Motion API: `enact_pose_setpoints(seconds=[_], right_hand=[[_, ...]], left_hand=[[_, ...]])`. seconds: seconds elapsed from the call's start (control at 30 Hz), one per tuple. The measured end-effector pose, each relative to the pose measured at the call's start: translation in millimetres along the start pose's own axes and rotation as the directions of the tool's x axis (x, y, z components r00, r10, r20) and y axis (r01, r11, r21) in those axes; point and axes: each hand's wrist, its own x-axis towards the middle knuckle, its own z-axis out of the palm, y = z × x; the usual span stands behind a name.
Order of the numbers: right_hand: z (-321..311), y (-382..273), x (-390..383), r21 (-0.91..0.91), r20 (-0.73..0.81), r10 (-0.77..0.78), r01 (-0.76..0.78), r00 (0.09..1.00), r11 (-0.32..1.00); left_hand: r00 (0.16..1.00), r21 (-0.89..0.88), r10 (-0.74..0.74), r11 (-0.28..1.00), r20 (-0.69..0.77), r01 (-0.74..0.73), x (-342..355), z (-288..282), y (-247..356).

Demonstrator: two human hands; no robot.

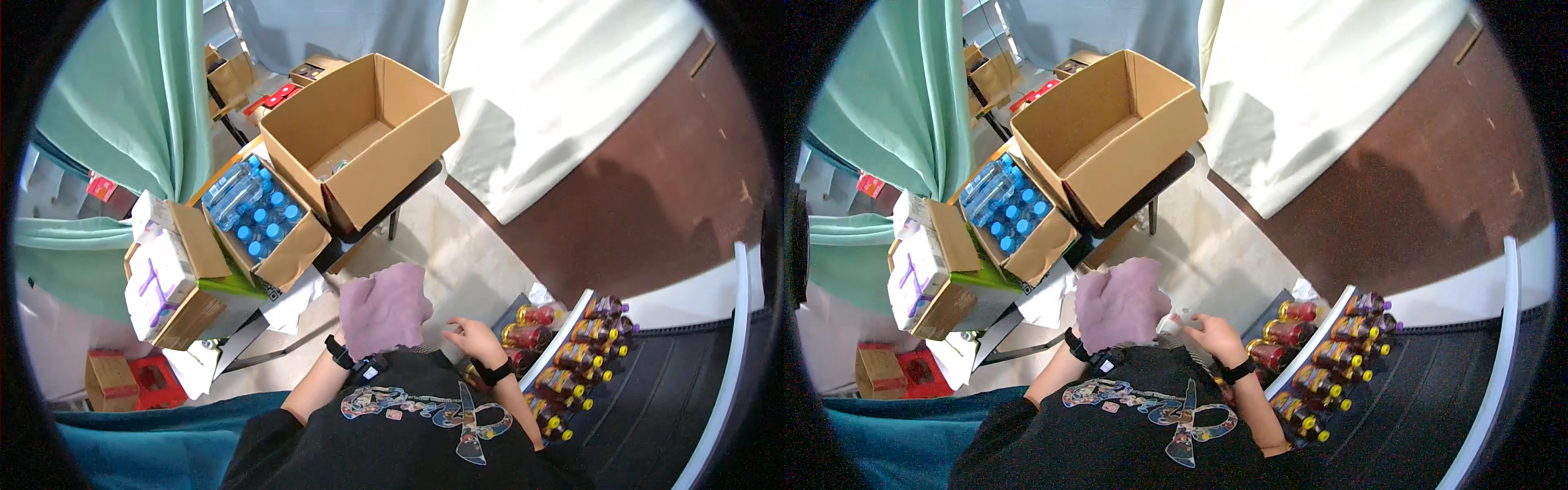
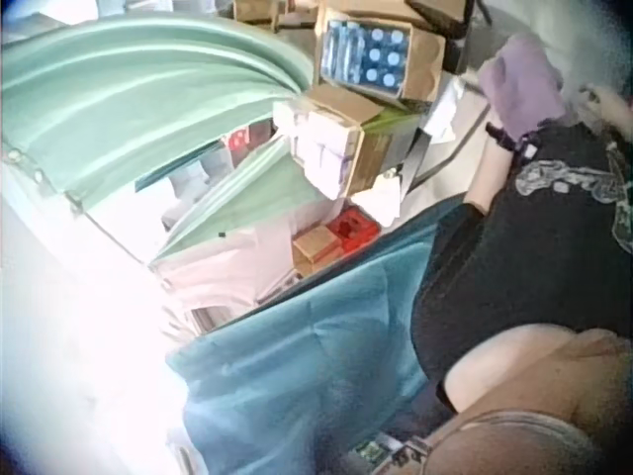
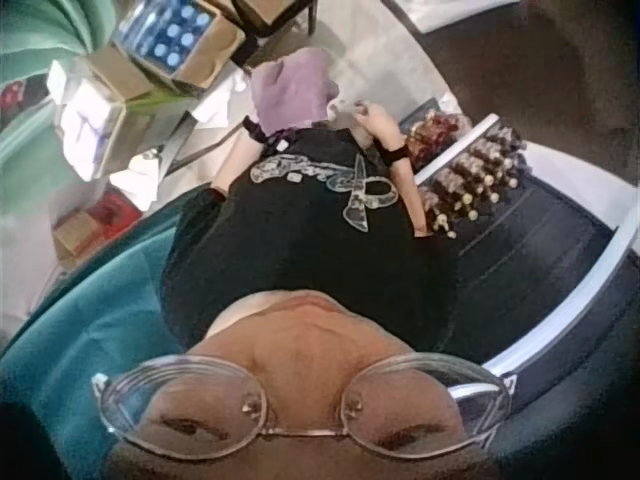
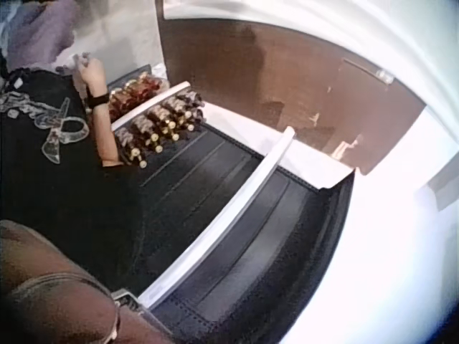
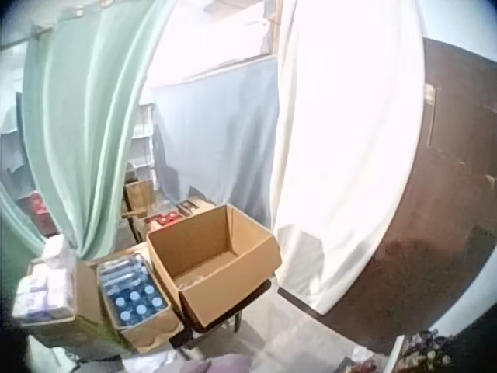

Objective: Picking up beer cans from a box, wiping them with a cloth, and placing them on a refrigerated shelf.

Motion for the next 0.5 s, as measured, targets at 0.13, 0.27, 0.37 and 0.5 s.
enact_pose_setpoints(seconds=[0.13,0.27,0.37,0.5], right_hand=[[-33,19,27,-0.054,0.033,-0.004,0.006,0.999,0.999],[-46,20,55,-0.049,0.112,-0.001,0.006,0.994,0.999],[-44,25,79,-0.055,0.126,-0.090,0.098,0.988,0.994],[-53,8,110,0.006,0.127,-0.158,0.159,0.979,0.987]], left_hand=[[0.997,-0.015,0.047,0.999,-0.063,-0.048,26,5,-6],[0.972,0.026,0.136,0.991,-0.193,-0.134,32,4,3],[0.933,0.179,0.302,0.946,-0.198,-0.269,40,11,19],[0.878,0.259,0.467,0.865,-0.103,-0.430,57,20,51]])
